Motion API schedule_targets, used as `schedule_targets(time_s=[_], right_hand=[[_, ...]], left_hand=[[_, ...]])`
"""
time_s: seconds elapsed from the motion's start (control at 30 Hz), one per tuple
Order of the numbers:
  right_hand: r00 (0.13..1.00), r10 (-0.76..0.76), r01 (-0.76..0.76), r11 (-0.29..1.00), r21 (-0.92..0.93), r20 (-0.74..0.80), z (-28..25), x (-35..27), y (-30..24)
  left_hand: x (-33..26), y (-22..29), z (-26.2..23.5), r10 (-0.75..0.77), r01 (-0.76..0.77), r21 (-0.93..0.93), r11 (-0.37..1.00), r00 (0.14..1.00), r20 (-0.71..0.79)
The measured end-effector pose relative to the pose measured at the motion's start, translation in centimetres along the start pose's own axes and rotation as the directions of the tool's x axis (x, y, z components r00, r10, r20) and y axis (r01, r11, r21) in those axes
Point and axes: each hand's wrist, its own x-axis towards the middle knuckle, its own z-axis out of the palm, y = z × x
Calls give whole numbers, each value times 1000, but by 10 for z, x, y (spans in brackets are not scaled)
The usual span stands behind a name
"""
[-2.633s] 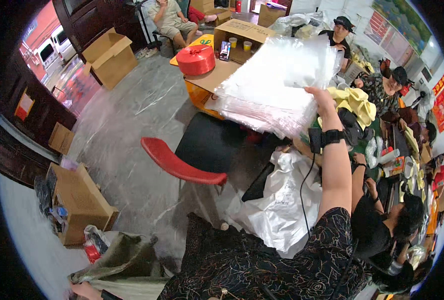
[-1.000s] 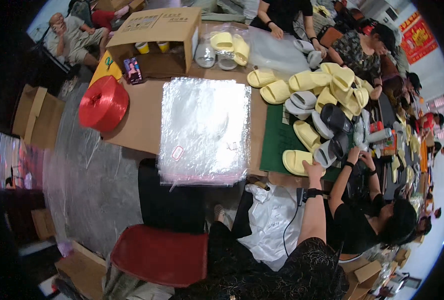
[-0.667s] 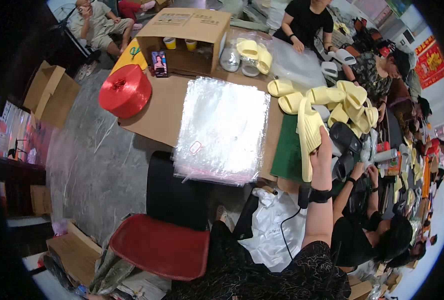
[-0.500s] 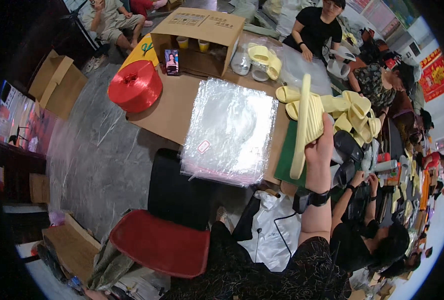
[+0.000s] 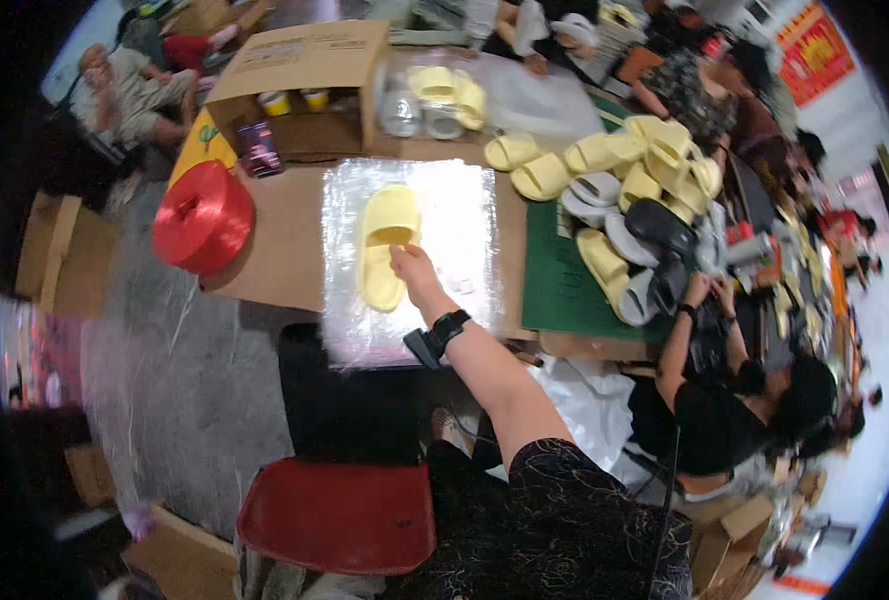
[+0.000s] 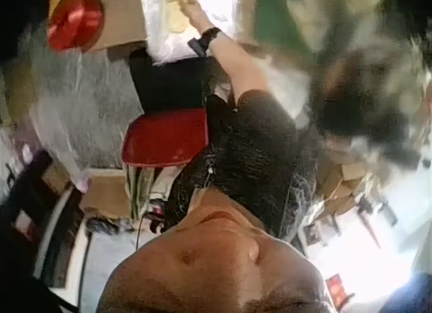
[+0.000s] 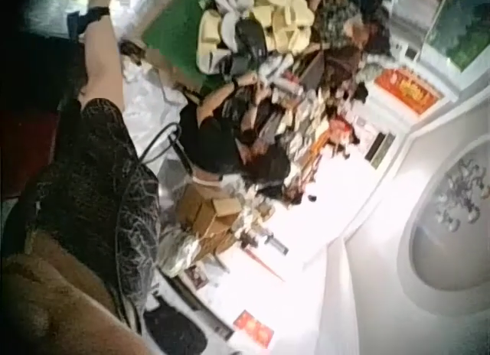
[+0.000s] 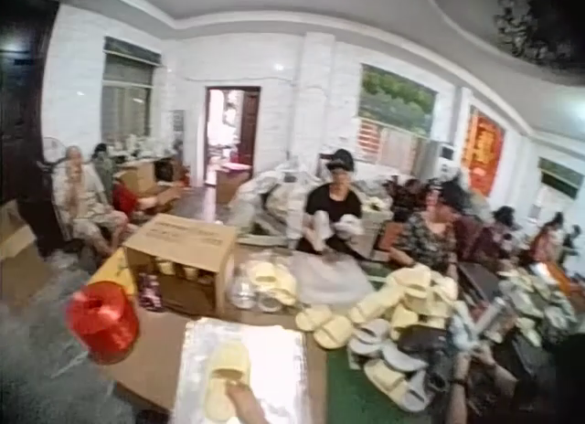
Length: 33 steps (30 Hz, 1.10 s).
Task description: Packaging finished sandals into plastic bags and moving bags to a sorting area.
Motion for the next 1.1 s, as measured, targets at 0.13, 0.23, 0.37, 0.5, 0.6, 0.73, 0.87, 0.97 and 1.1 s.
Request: schedule_targets(time_s=[0.13, 0.23, 0.37, 0.5, 0.6, 0.73, 0.87, 0.97, 1.1], right_hand=[[964, -253, 239, 960, -146, -87, -36, -68, -18], [890, -448, 327, 764, -557, -91, -107, -57, -36], [793, -607, 386, 441, -810, 48, -63, -38, -70], [911, -408, 276, 506, -817, 56, -14, -10, -49], [968, -242, 91, 560, -824, -58, -3, -13, -57], [756, -543, 437, 835, -335, -366, -119, -15, -52], [695, -482, 645, 747, 165, -534, -247, -43, -141], [600, -537, 490, 833, -258, -593, -338, -46, -188], [272, -800, -272, 469, -840, -535, -445, -57, -187]], left_hand=[[-13, -10, 9, 33, -27, -144, 989, 999, 43], [-40, -13, 12, 24, 4, -275, 961, 995, 99], [-66, -28, -11, -33, 92, -398, 913, 988, 151], [8, -51, -107, -29, 12, -452, 892, 999, -29], [48, -44, -176, 13, -83, -489, 868, 989, -145], [78, -32, -221, 58, -182, -551, 815, 970, -235], [70, -16, -217, 68, -196, -644, 740, 974, -218], [69, -7, -223, 78, -214, -698, 684, 972, -222], [66, 5, -236, 89, -235, -759, 607, 969, -229]])
